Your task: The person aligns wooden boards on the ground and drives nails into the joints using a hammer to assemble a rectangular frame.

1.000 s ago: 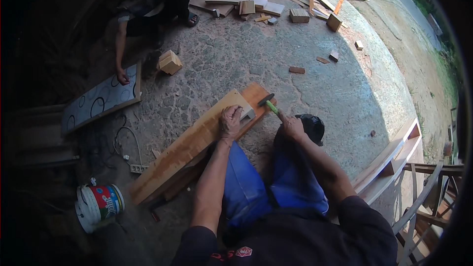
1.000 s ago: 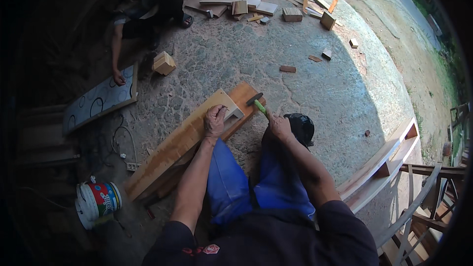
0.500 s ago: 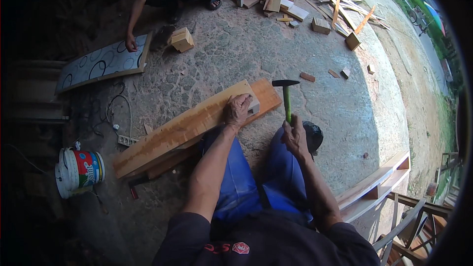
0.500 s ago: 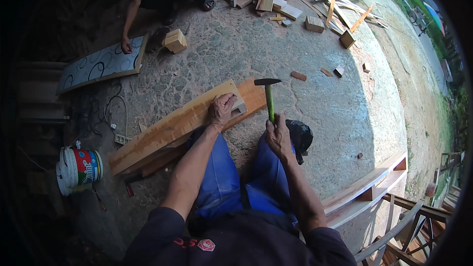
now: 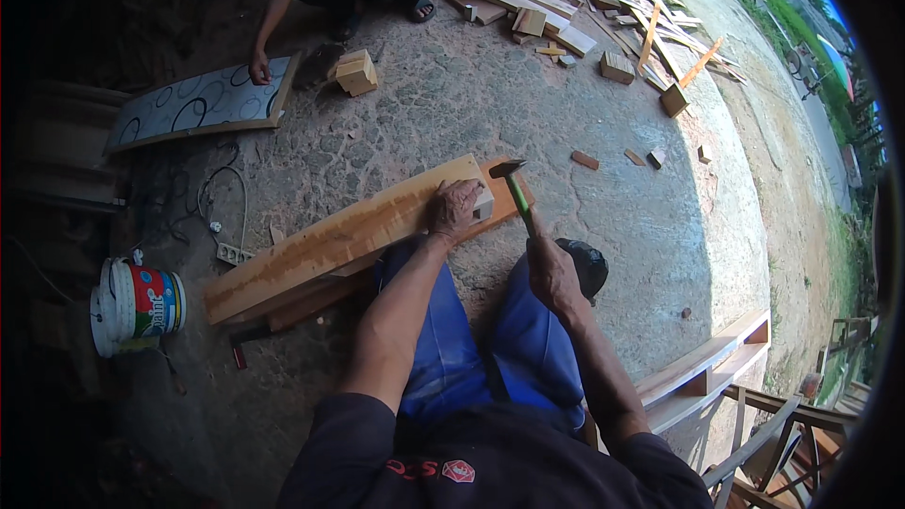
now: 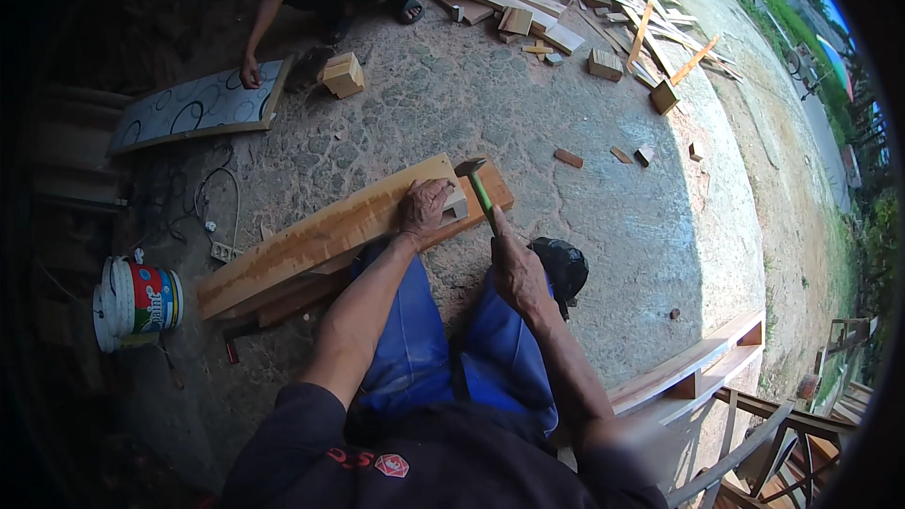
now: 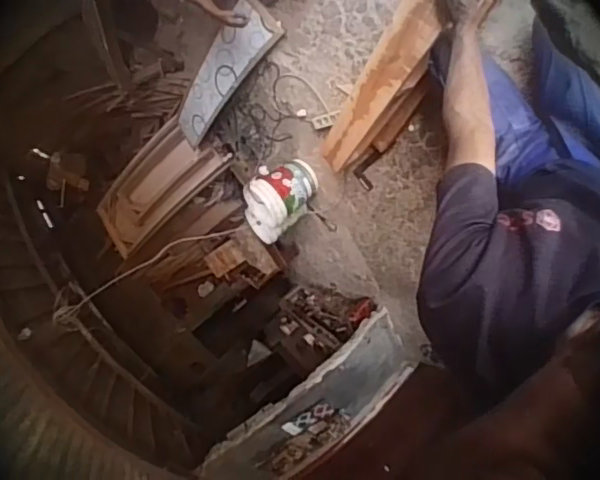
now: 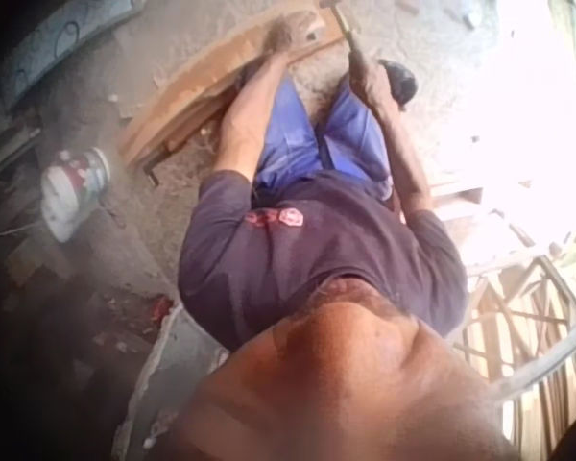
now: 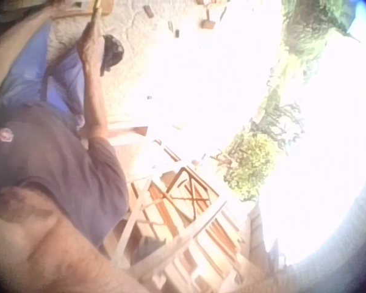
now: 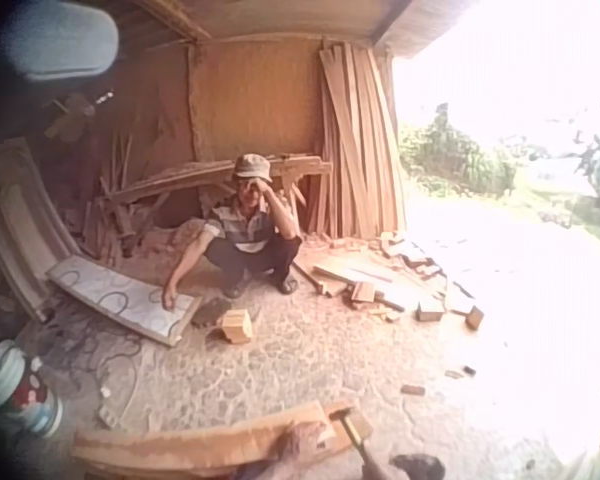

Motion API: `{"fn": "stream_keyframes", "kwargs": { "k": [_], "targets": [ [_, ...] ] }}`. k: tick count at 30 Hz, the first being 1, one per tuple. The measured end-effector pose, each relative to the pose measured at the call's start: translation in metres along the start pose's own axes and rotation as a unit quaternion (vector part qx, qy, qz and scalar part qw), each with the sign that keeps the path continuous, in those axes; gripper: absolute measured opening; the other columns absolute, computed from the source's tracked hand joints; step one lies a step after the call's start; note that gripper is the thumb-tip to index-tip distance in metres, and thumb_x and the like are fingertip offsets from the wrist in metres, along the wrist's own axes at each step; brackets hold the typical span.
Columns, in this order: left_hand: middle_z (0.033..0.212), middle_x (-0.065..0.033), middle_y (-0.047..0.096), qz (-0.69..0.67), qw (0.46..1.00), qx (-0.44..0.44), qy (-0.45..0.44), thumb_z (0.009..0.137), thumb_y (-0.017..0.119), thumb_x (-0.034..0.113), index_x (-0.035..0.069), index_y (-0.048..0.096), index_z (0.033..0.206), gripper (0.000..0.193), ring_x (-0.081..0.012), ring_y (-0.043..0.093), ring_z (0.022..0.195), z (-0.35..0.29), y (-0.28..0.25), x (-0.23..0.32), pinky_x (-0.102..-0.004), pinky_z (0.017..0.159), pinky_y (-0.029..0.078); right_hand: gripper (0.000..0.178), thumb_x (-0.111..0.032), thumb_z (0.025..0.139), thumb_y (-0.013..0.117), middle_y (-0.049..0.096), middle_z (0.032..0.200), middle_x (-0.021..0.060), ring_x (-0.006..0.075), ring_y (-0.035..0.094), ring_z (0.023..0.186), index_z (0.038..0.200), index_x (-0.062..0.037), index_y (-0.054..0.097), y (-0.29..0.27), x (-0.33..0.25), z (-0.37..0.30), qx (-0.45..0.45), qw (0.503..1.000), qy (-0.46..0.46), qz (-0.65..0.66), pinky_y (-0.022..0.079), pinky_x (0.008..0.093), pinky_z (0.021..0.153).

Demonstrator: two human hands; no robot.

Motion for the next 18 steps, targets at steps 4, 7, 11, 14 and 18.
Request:
{"fn": "stream_keyframes", "kwargs": {
  "k": [4, 7, 11, 14, 18],
  "targets": [
    [0.096, -0.0135, 0.071, 0.014, 1.0, -0.009, 0.011, 0.096, 0.06, 0.023, 0.007, 0.069, 0.097, 0.018, -0.036, 0.063, 0.091, -0.002, 0.0, -0.005, -0.0438, 0.085, 0.046, 0.066, -0.003, 0.097, 0.048, 0.064, 0.109, 0.0323, 0.05, 0.064, 0.094, 0.158, -0.0134, 0.024, 0.001, -0.008, 0.004, -0.024, 0.999, 0.005, -0.024, 0.051, 0.0549, 0.074],
    [0.096, -0.0128, 0.071, 0.029, 0.999, -0.001, 0.033, 0.096, 0.06, 0.023, 0.007, 0.069, 0.098, 0.018, -0.036, 0.063, 0.092, 0.001, 0.001, 0.001, -0.0439, 0.086, 0.046, 0.066, -0.002, 0.097, 0.048, 0.064, 0.107, 0.0321, 0.0495, 0.064, 0.095, 0.158, -0.0133, 0.025, -0.001, -0.008, 0.011, -0.068, 0.996, 0.039, -0.052, 0.051, 0.0545, 0.075],
    [0.096, -0.0128, 0.071, 0.032, 0.999, -0.002, 0.023, 0.097, 0.059, 0.023, 0.008, 0.069, 0.103, 0.019, -0.0352, 0.063, 0.093, 0.0, -0.002, -0.002, -0.044, 0.087, 0.046, 0.064, -0.004, 0.098, 0.047, 0.064, 0.097, 0.0323, 0.0486, 0.065, 0.087, 0.157, -0.0141, 0.026, -0.011, -0.041, 0.015, 0.011, 0.998, -0.027, -0.057, 0.051, 0.0541, 0.072],
    [0.097, -0.0122, 0.071, 0.037, 0.999, -0.025, 0.019, 0.096, 0.06, 0.023, 0.008, 0.071, 0.104, 0.02, -0.0341, 0.063, 0.096, 0.001, -0.004, 0.003, -0.0437, 0.087, 0.047, 0.071, -0.003, 0.094, 0.05, 0.063, 0.091, 0.0279, 0.044, 0.066, 0.079, 0.158, -0.0139, 0.022, -0.002, -0.027, 0.005, 0.013, 0.993, -0.044, -0.105, 0.05, 0.0529, 0.064],
    [0.098, -0.0104, 0.071, 0.073, 0.994, 0.012, 0.085, 0.093, 0.059, 0.019, 0.011, 0.069, 0.099, 0.014, -0.0314, 0.064, 0.098, 0.003, -0.007, 0.018, -0.0421, 0.087, 0.047, 0.069, -0.004, 0.095, 0.052, 0.063, 0.091, 0.0274, 0.0442, 0.066, 0.079, 0.158, -0.014, 0.025, -0.001, -0.014, 0.019, -0.134, 0.98, 0.07, -0.127, 0.05, 0.0533, 0.065]
  ]
}}
Point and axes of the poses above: each hand's wrist, its own z-axis towards the middle knuckle, its own y-axis out of the palm, x = y × z, the point moved 3 cm from there along z, towards the middle knuckle
